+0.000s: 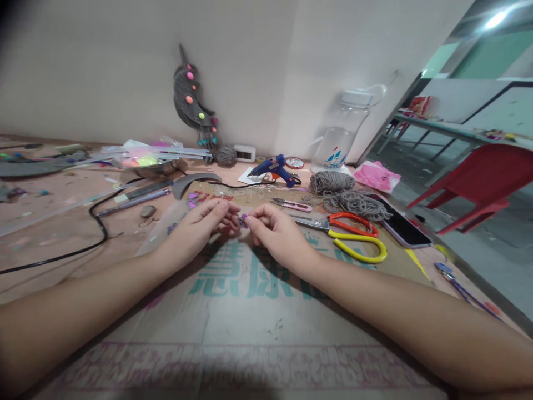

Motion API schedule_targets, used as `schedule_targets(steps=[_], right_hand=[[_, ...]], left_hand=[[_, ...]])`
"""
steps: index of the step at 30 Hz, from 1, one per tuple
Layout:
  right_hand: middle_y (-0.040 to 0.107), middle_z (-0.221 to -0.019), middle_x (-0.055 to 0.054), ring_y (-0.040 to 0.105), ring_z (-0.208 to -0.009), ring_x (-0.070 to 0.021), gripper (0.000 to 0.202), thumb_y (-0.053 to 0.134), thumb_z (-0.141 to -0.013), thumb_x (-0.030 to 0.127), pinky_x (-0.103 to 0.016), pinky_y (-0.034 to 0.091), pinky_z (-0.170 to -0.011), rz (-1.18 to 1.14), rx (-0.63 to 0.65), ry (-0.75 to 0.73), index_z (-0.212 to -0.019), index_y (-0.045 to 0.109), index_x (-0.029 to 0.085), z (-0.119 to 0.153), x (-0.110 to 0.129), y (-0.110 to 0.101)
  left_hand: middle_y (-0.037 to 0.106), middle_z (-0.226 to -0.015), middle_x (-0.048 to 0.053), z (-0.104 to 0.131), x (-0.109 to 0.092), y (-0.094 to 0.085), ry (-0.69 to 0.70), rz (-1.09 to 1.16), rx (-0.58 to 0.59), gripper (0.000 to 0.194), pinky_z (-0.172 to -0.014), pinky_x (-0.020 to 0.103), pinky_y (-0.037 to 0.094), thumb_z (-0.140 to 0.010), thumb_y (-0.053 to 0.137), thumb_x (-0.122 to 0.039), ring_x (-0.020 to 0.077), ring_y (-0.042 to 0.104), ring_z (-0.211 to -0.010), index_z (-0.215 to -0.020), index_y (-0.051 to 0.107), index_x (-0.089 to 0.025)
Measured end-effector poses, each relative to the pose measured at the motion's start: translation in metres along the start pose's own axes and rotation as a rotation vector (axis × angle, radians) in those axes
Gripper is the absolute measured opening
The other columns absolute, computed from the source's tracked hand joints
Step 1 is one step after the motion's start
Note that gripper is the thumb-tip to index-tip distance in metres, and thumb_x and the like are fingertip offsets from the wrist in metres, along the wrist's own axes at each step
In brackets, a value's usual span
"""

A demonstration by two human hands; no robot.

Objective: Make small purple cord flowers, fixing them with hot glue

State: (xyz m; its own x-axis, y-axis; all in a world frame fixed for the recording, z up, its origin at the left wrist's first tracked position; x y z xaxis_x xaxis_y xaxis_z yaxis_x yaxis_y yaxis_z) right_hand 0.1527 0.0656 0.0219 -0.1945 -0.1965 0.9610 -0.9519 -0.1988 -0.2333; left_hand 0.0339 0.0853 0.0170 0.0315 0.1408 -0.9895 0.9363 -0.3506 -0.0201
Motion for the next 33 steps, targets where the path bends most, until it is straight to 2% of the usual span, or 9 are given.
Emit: schedule_targets(steps=[2, 6, 10, 14, 18, 26, 30, 33], right_hand=[[0.048, -0.052, 0.008, 0.04, -0.046, -0.0072, 0.033, 0.06, -0.085, 0.05, -0.022, 0.03, -0.045, -0.001, -0.002, 0.002, -0.082, 0.05, 0.019, 0.0, 0.0, 0.0], [0.048, -0.052, 0.008, 0.04, -0.045, -0.007, 0.033, 0.06, -0.085, 0.05, -0.022, 0.029, -0.046, -0.008, -0.003, -0.002, -0.082, 0.05, 0.019, 0.0, 0.002, 0.0], [0.048, -0.052, 0.008, 0.04, -0.046, -0.0072, 0.033, 0.06, -0.084, 0.05, -0.022, 0.03, -0.046, -0.012, -0.012, 0.009, -0.083, 0.05, 0.019, 0.0, 0.002, -0.001], [0.048, -0.053, 0.009, 0.041, -0.046, -0.0072, 0.034, 0.061, -0.084, 0.051, -0.022, 0.031, -0.046, -0.04, -0.012, 0.009, -0.083, 0.05, 0.02, 0.0, 0.003, -0.001], [0.047, -0.052, 0.009, 0.039, -0.045, -0.0067, 0.032, 0.061, -0.084, 0.05, -0.021, 0.03, -0.045, -0.056, -0.02, 0.007, -0.083, 0.05, 0.02, 0.001, 0.002, -0.002], [0.052, -0.057, 0.006, 0.043, -0.047, -0.0073, 0.034, 0.06, -0.084, 0.052, -0.022, 0.034, -0.046, -0.029, -0.006, 0.022, -0.086, 0.054, 0.019, -0.001, -0.001, -0.001], [0.054, -0.065, 0.005, 0.044, -0.051, -0.0069, 0.034, 0.07, -0.077, 0.048, -0.022, 0.033, -0.046, -0.035, -0.018, 0.008, -0.088, 0.057, 0.018, -0.002, 0.003, -0.002], [0.055, -0.067, 0.005, 0.044, -0.052, -0.007, 0.031, 0.069, -0.078, 0.045, -0.022, 0.034, -0.047, -0.041, -0.013, 0.0, -0.087, 0.056, 0.019, -0.001, 0.006, -0.001]], left_hand=[[0.059, -0.072, 0.001, 0.0, 0.001, -0.007, -0.004, -0.01, -0.053, 0.029, -0.065, 0.024, 0.048, -0.089, 0.053, -0.042, 0.0118, 0.057, -0.067, -0.076, 0.055, -0.016], [0.056, -0.066, 0.0, -0.001, 0.002, -0.008, 0.028, -0.131, -0.038, 0.039, -0.062, 0.024, 0.046, -0.091, 0.048, -0.047, 0.0123, 0.055, -0.063, -0.068, 0.053, -0.017], [0.059, -0.069, 0.001, -0.002, 0.003, -0.006, 0.02, -0.136, -0.019, 0.04, -0.061, 0.024, 0.045, -0.09, 0.049, -0.051, 0.0134, 0.056, -0.065, -0.074, 0.058, -0.016], [0.065, -0.08, 0.004, -0.001, -0.002, 0.001, 0.035, -0.178, 0.031, 0.035, -0.068, 0.025, 0.047, -0.088, 0.055, -0.048, 0.0143, 0.059, -0.073, -0.089, 0.066, -0.015], [0.071, -0.093, 0.006, 0.002, -0.002, 0.006, 0.009, -0.234, 0.072, 0.029, -0.075, 0.028, 0.048, -0.084, 0.062, -0.042, 0.0172, 0.063, -0.083, -0.095, 0.068, -0.016], [0.068, -0.08, 0.004, 0.002, 0.001, -0.001, 0.027, -0.342, 0.011, 0.026, -0.063, 0.025, 0.044, -0.083, 0.06, -0.042, 0.0153, 0.06, -0.07, -0.081, 0.064, -0.016], [0.068, -0.078, 0.002, 0.002, -0.001, 0.0, 0.028, -0.384, 0.005, 0.022, -0.065, 0.026, 0.043, -0.082, 0.061, -0.039, 0.0155, 0.059, -0.071, -0.079, 0.063, -0.017], [0.068, -0.078, 0.003, 0.003, -0.007, 0.002, 0.065, -0.41, 0.002, 0.021, -0.066, 0.027, 0.044, -0.082, 0.06, -0.037, 0.0163, 0.06, -0.071, -0.078, 0.064, -0.017]])
Point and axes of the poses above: each hand's wrist, its own z-axis away from the middle knuckle, its own y-axis out of the palm, x = y × z, the point moved 10 cm from there along -z, towards the middle knuckle
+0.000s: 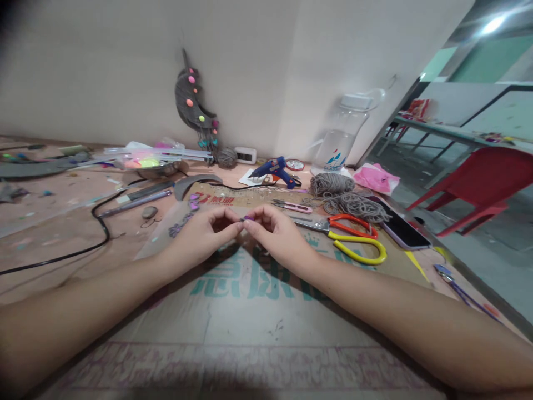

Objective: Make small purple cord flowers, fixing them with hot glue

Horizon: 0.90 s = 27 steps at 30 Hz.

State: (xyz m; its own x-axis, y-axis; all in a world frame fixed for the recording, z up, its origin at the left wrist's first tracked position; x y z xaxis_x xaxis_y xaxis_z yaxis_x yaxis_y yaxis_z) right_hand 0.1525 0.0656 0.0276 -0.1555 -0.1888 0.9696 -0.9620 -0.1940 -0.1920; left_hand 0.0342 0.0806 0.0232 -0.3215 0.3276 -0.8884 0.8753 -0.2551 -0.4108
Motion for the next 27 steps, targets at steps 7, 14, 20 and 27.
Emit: schedule_targets(steps=[7, 14, 20, 27], right_hand=[[0.051, -0.06, 0.007, 0.041, -0.05, -0.0077, 0.029, 0.065, -0.081, 0.046, -0.022, 0.033, -0.047, -0.011, 0.023, 0.012, -0.086, 0.055, 0.019, 0.0016, -0.0014, 0.0023], [0.05, -0.058, 0.007, 0.04, -0.048, -0.0073, 0.03, 0.065, -0.081, 0.047, -0.022, 0.031, -0.045, 0.0, 0.006, 0.014, -0.083, 0.054, 0.019, 0.0009, -0.0031, 0.0019], [0.049, -0.06, 0.007, 0.041, -0.05, -0.0079, 0.028, 0.062, -0.084, 0.046, -0.023, 0.033, -0.048, 0.055, -0.009, -0.033, -0.084, 0.054, 0.019, 0.001, -0.0014, -0.0011], [0.05, -0.065, 0.005, 0.045, -0.056, -0.0095, 0.023, 0.058, -0.087, 0.041, -0.024, 0.036, -0.053, 0.15, -0.004, -0.066, -0.085, 0.055, 0.019, 0.0017, -0.0007, -0.0013]], left_hand=[[0.07, -0.079, 0.002, 0.003, -0.0066, 0.0011, 0.053, -0.032, 0.014, 0.018, -0.068, 0.027, 0.044, -0.084, 0.058, -0.034, 0.0162, 0.061, -0.073, -0.08, 0.066, -0.018], [0.069, -0.079, 0.003, 0.0039, -0.0071, 0.002, 0.051, -0.007, 0.019, 0.02, -0.067, 0.027, 0.044, -0.085, 0.058, -0.036, 0.016, 0.061, -0.074, -0.081, 0.065, -0.017], [0.067, -0.084, 0.003, 0.002, -0.0055, 0.0029, 0.038, 0.108, 0.037, 0.025, -0.068, 0.026, 0.045, -0.086, 0.058, -0.041, 0.0155, 0.06, -0.077, -0.086, 0.064, -0.016], [0.066, -0.085, 0.003, 0.0023, -0.0094, 0.0014, 0.071, 0.094, 0.037, 0.025, -0.069, 0.025, 0.042, -0.089, 0.055, -0.039, 0.0149, 0.058, -0.077, -0.088, 0.064, -0.016]])
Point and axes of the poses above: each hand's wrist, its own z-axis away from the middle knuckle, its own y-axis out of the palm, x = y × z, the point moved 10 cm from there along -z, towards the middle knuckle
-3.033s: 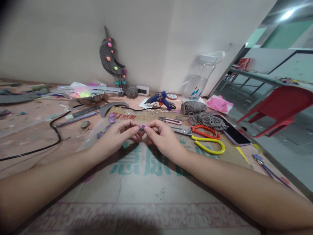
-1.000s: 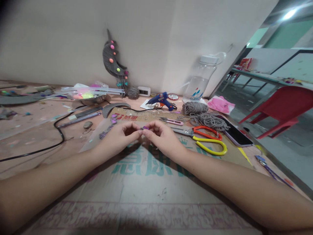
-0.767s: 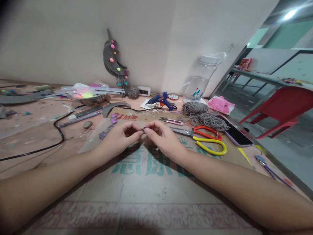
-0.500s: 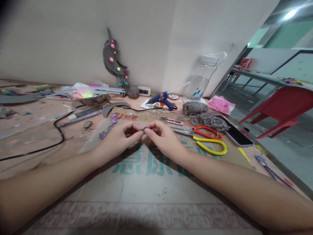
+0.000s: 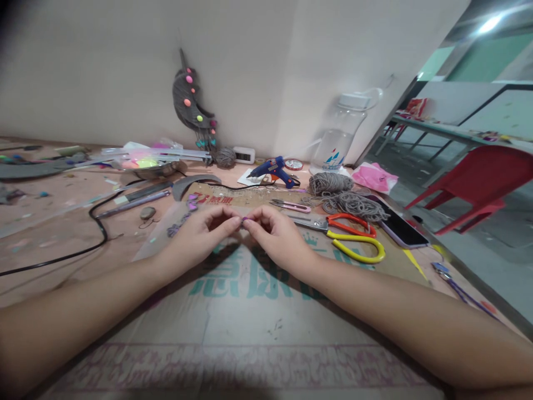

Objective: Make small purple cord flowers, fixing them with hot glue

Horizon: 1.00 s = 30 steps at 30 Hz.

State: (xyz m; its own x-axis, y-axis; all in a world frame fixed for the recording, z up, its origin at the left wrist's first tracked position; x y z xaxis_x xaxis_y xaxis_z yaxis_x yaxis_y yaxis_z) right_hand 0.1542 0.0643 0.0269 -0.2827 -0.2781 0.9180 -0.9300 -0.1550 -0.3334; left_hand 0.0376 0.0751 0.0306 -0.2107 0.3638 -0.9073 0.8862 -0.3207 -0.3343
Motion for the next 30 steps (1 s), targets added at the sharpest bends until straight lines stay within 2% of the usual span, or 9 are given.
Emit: schedule_targets(steps=[7, 12, 15, 18, 22, 26, 30], right_hand=[[0.051, -0.067, 0.005, 0.045, -0.056, -0.0083, 0.02, 0.058, -0.087, 0.038, -0.023, 0.036, -0.052, -0.03, 0.034, -0.004, -0.085, 0.055, 0.018, 0.001, 0.002, 0.004], [0.052, -0.068, 0.004, 0.047, -0.056, -0.0085, 0.023, 0.061, -0.084, 0.041, -0.022, 0.038, -0.051, -0.092, 0.043, 0.027, -0.086, 0.054, 0.019, 0.0, 0.0, 0.006], [0.05, -0.066, 0.005, 0.045, -0.054, -0.0082, 0.025, 0.062, -0.083, 0.043, -0.022, 0.036, -0.05, -0.122, 0.035, 0.034, -0.084, 0.053, 0.019, 0.0, -0.001, 0.005], [0.051, -0.067, 0.005, 0.044, -0.054, -0.008, 0.027, 0.065, -0.081, 0.043, -0.022, 0.035, -0.05, -0.151, 0.032, 0.034, -0.084, 0.052, 0.02, 0.0, 0.0, 0.004], [0.051, -0.066, 0.006, 0.044, -0.053, -0.008, 0.027, 0.065, -0.081, 0.044, -0.023, 0.035, -0.051, -0.189, 0.032, 0.031, -0.084, 0.052, 0.02, 0.001, 0.001, 0.004], [0.05, -0.06, 0.007, 0.042, -0.051, -0.0078, 0.029, 0.064, -0.082, 0.045, -0.023, 0.034, -0.05, -0.201, 0.028, 0.027, -0.084, 0.052, 0.019, 0.0, 0.002, 0.003], [0.05, -0.058, 0.007, 0.041, -0.05, -0.0078, 0.031, 0.064, -0.082, 0.047, -0.023, 0.033, -0.049, -0.194, 0.008, 0.042, -0.085, 0.052, 0.019, 0.0, 0.0, 0.0]], left_hand=[[0.061, -0.075, 0.0, 0.001, 0.0, 0.0, -0.016, -0.082, -0.007, 0.025, -0.065, 0.025, 0.039, -0.09, 0.054, -0.037, 0.0129, 0.053, -0.07, -0.078, 0.06, -0.015], [0.061, -0.076, 0.0, 0.0, 0.002, 0.0, -0.01, -0.09, 0.0, 0.027, -0.065, 0.025, 0.039, -0.091, 0.053, -0.039, 0.013, 0.053, -0.071, -0.08, 0.06, -0.015], [0.063, -0.083, 0.002, 0.0, 0.003, 0.002, 0.01, -0.035, 0.015, 0.029, -0.071, 0.026, 0.042, -0.092, 0.051, -0.043, 0.015, 0.056, -0.078, -0.089, 0.062, -0.016], [0.063, -0.09, 0.004, -0.001, 0.007, 0.005, 0.0, 0.114, 0.028, 0.036, -0.076, 0.028, 0.045, -0.094, 0.046, -0.047, 0.016, 0.058, -0.083, -0.106, 0.06, -0.016], [0.061, -0.089, 0.004, -0.004, 0.018, 0.001, -0.077, 0.323, -0.043, 0.044, -0.072, 0.028, 0.048, -0.094, 0.041, -0.051, 0.0151, 0.06, -0.077, -0.118, 0.054, -0.016], [0.058, -0.081, 0.001, -0.005, 0.024, -0.009, -0.131, 0.378, -0.151, 0.029, -0.067, 0.025, 0.047, -0.092, 0.05, -0.046, 0.0129, 0.058, -0.071, -0.092, 0.053, -0.017], [0.052, -0.069, -0.002, -0.004, 0.02, -0.01, -0.112, 0.262, -0.128, 0.028, -0.061, 0.022, 0.042, -0.093, 0.049, -0.04, 0.0101, 0.051, -0.065, -0.075, 0.046, -0.018]])
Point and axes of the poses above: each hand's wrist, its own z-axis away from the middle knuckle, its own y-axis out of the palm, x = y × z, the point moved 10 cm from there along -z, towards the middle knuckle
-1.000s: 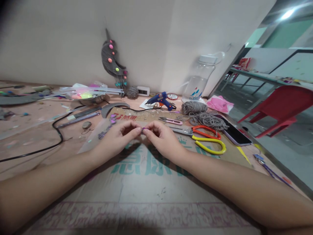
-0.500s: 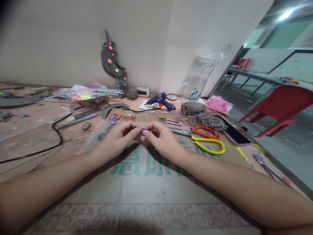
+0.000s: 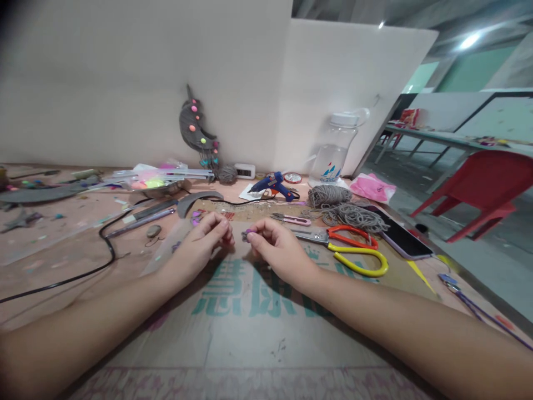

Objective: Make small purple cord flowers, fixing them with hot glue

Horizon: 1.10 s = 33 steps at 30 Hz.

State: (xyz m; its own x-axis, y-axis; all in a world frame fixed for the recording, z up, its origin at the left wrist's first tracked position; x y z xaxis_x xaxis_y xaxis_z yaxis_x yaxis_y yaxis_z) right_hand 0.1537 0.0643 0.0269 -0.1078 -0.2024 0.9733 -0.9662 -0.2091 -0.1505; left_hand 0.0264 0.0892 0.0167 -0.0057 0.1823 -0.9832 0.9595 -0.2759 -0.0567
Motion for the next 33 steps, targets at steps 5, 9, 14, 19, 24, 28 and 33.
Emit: schedule_targets(steps=[5, 9, 14, 19, 24, 28, 33], right_hand=[[0.05, -0.059, 0.007, 0.041, -0.05, -0.0076, 0.033, 0.064, -0.081, 0.049, -0.023, 0.032, -0.048, 0.015, -0.007, 0.004, -0.085, 0.052, 0.019, -0.001, -0.002, -0.001], [0.05, -0.057, 0.007, 0.042, -0.049, -0.0078, 0.033, 0.064, -0.08, 0.05, -0.023, 0.032, -0.049, 0.028, -0.014, 0.015, -0.085, 0.052, 0.019, -0.002, -0.003, -0.001], [0.051, -0.057, 0.007, 0.042, -0.049, -0.0076, 0.034, 0.063, -0.081, 0.05, -0.023, 0.033, -0.049, 0.032, -0.015, 0.024, -0.085, 0.052, 0.019, -0.001, -0.003, -0.001], [0.05, -0.057, 0.007, 0.041, -0.049, -0.0079, 0.036, 0.064, -0.08, 0.053, -0.023, 0.033, -0.049, 0.046, -0.019, 0.024, -0.084, 0.052, 0.019, -0.001, 0.0, -0.001], [0.051, -0.059, 0.006, 0.041, -0.05, -0.0081, 0.034, 0.063, -0.082, 0.051, -0.023, 0.034, -0.049, 0.054, -0.025, 0.03, -0.086, 0.052, 0.019, -0.001, -0.001, -0.003], [0.05, -0.058, 0.007, 0.041, -0.05, -0.0082, 0.031, 0.062, -0.084, 0.048, -0.022, 0.033, -0.048, 0.074, -0.038, 0.015, -0.086, 0.052, 0.019, -0.001, -0.004, -0.005], [0.049, -0.059, 0.007, 0.042, -0.05, -0.0077, 0.029, 0.063, -0.083, 0.046, -0.022, 0.033, -0.048, 0.092, -0.032, 0.005, -0.084, 0.053, 0.019, -0.001, -0.004, -0.005]], left_hand=[[0.045, -0.062, -0.004, 0.001, 0.003, 0.001, 0.014, -0.058, 0.039, 0.039, -0.052, 0.022, 0.035, -0.094, 0.043, -0.051, 0.0095, 0.043, -0.055, -0.072, 0.045, -0.018], [0.055, -0.069, -0.002, 0.0, 0.002, -0.004, 0.027, -0.167, -0.001, 0.028, -0.058, 0.024, 0.039, -0.089, 0.054, -0.044, 0.0121, 0.051, -0.063, -0.078, 0.052, -0.018], [0.058, -0.071, -0.001, -0.001, -0.002, -0.003, 0.016, -0.203, -0.013, 0.023, -0.063, 0.025, 0.041, -0.08, 0.065, -0.036, 0.0135, 0.054, -0.068, -0.075, 0.054, -0.017], [0.061, -0.068, 0.0, 0.0, -0.006, 0.007, -0.006, -0.185, 0.072, 0.021, -0.066, 0.027, 0.042, -0.08, 0.064, -0.034, 0.0139, 0.055, -0.065, -0.071, 0.06, -0.016], [0.074, -0.092, 0.005, 0.0, -0.007, 0.009, 0.038, -0.211, 0.095, 0.018, -0.083, 0.032, 0.046, -0.086, 0.058, -0.029, 0.0197, 0.064, -0.087, -0.088, 0.072, -0.017], [0.074, -0.101, 0.006, 0.002, -0.009, 0.011, 0.067, -0.176, 0.114, 0.022, -0.087, 0.031, 0.047, -0.087, 0.057, -0.03, 0.0205, 0.066, -0.094, -0.098, 0.073, -0.019], [0.071, -0.087, 0.005, 0.005, -0.014, 0.014, 0.048, -0.191, 0.112, 0.02, -0.073, 0.027, 0.046, -0.083, 0.063, -0.034, 0.0176, 0.063, -0.08, -0.088, 0.069, -0.015]])
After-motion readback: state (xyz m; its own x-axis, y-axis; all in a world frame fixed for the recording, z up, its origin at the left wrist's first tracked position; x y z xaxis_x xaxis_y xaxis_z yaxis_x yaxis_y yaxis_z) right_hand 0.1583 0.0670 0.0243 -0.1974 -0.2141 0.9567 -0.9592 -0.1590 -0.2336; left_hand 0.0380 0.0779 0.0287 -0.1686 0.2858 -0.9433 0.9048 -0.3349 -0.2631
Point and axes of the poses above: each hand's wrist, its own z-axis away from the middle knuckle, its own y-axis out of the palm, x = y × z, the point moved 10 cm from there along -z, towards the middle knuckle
